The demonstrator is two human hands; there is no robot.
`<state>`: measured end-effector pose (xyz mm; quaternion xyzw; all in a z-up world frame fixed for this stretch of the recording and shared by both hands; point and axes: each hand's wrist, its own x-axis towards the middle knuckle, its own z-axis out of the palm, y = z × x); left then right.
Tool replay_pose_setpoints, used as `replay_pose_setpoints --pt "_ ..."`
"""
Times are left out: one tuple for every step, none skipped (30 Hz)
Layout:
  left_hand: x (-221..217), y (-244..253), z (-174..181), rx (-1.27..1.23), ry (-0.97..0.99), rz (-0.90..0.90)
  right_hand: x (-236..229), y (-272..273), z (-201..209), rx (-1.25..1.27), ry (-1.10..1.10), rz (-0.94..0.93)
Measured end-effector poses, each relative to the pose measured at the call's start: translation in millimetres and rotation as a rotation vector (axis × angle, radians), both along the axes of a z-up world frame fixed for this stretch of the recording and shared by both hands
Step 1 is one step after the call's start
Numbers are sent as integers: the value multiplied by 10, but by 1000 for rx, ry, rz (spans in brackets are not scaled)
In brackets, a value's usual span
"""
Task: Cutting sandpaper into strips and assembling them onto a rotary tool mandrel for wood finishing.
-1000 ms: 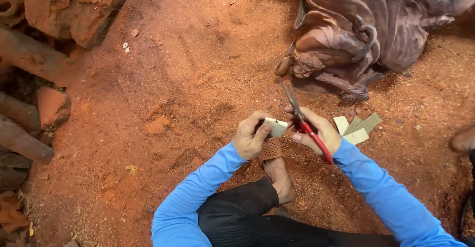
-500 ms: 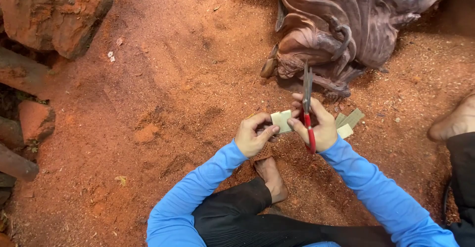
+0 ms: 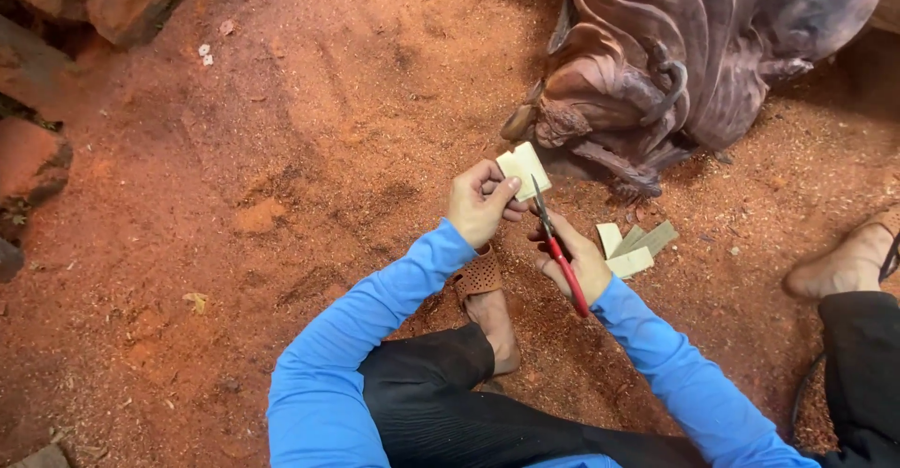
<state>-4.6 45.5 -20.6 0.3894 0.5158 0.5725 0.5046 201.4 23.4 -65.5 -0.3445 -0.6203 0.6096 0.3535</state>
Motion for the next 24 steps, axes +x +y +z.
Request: replay_pose_setpoints --pt "20 -31 31 -1 -3 -4 13 -2 -10 -1 -3 -4" --pt "33 -48 69 -19 22 -21 18 8 -17 -25 -12 10" --pt "45 -64 108 -37 48 -39 22 18 -24 -48 -20 24" --pt "59 -71 113 -37 46 -42 20 34 62 -48 -22 21" --pt "70 -79 117 -32 60 -36 15 50 146 -18 -34 70" --pt "77 -88 121 -27 73 -27 6 68 230 13 -46 122" --pt "77 -100 137 -27 72 -27 7 86 242 13 -47 122" --pt "79 -118 150 -24 86 -36 10 94 252 35 -23 148" --pt "83 -134 163 -22 100 -44 14 104 262 58 1 174" --pt "98 -138 159 -23 101 -47 15 115 248 56 2 171" --pt "116 -140 156 -17 123 -52 17 126 234 40 -5 175" --pt "133 -143 152 -10 145 -58 19 137 220 24 -12 179" --pt "132 -146 138 -12 146 -60 47 123 93 22 -11 177" --pt "134 -144 123 -16 132 -57 78 114 -33 -9 7 168" --pt "134 -143 109 -21 117 -53 107 105 -158 -41 26 159" --pt "132 -137 93 -20 117 -55 82 85 -93 -40 25 158" --pt "129 -132 77 -26 93 -51 54 65 -28 -51 53 112" --pt "126 -134 59 -33 68 -47 27 40 37 -63 81 68" --pt "119 -134 16 -33 68 -46 37 28 11 -63 80 69" --pt "114 -130 -25 -47 30 -40 47 19 -13 -10 22 32" --pt "107 -128 -65 -60 -7 -34 57 9 -36 43 -37 -5" --pt "96 -121 -49 -58 -7 -31 80 39 -98 45 -36 -2" --pt "85 -115 -33 -77 -4 -50 103 69 -160 66 -80 8" --pt "66 -119 -15 -98 0 -70 117 84 -225 85 -122 17"
